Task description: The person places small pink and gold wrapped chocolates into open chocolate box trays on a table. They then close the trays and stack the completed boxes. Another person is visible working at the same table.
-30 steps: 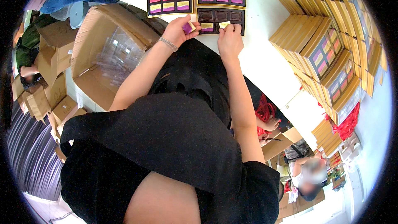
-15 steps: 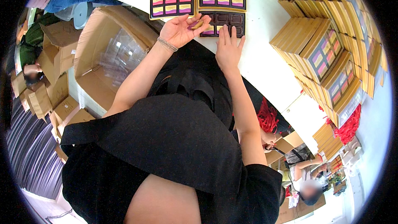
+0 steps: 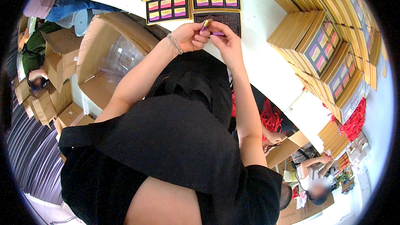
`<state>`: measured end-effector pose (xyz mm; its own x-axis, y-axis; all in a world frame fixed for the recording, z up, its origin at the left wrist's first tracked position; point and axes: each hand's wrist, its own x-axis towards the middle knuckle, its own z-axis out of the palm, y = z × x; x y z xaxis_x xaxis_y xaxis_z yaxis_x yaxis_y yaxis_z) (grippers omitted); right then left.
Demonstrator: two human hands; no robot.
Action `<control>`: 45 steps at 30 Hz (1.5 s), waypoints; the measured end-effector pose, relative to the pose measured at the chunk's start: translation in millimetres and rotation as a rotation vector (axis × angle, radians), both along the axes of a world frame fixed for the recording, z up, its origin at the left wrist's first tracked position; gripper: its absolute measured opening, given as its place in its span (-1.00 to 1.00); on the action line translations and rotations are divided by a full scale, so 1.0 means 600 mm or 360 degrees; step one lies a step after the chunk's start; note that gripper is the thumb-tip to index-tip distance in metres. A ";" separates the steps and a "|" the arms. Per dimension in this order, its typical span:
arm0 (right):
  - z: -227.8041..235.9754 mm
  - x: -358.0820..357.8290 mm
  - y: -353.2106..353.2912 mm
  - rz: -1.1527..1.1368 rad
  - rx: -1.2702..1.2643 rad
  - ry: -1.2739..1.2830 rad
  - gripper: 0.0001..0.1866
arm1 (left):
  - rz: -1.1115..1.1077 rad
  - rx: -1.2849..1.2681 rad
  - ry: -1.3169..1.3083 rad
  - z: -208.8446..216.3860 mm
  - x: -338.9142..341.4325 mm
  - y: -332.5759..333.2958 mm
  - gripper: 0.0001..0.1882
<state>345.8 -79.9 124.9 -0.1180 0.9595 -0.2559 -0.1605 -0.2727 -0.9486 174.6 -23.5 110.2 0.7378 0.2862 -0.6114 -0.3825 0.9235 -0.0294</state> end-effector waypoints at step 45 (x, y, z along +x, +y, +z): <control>-0.080 0.075 0.062 0.0336 0.0828 -0.1992 -0.33 | -0.0825 0.4186 0.1564 -0.115 -0.025 0.004 -0.49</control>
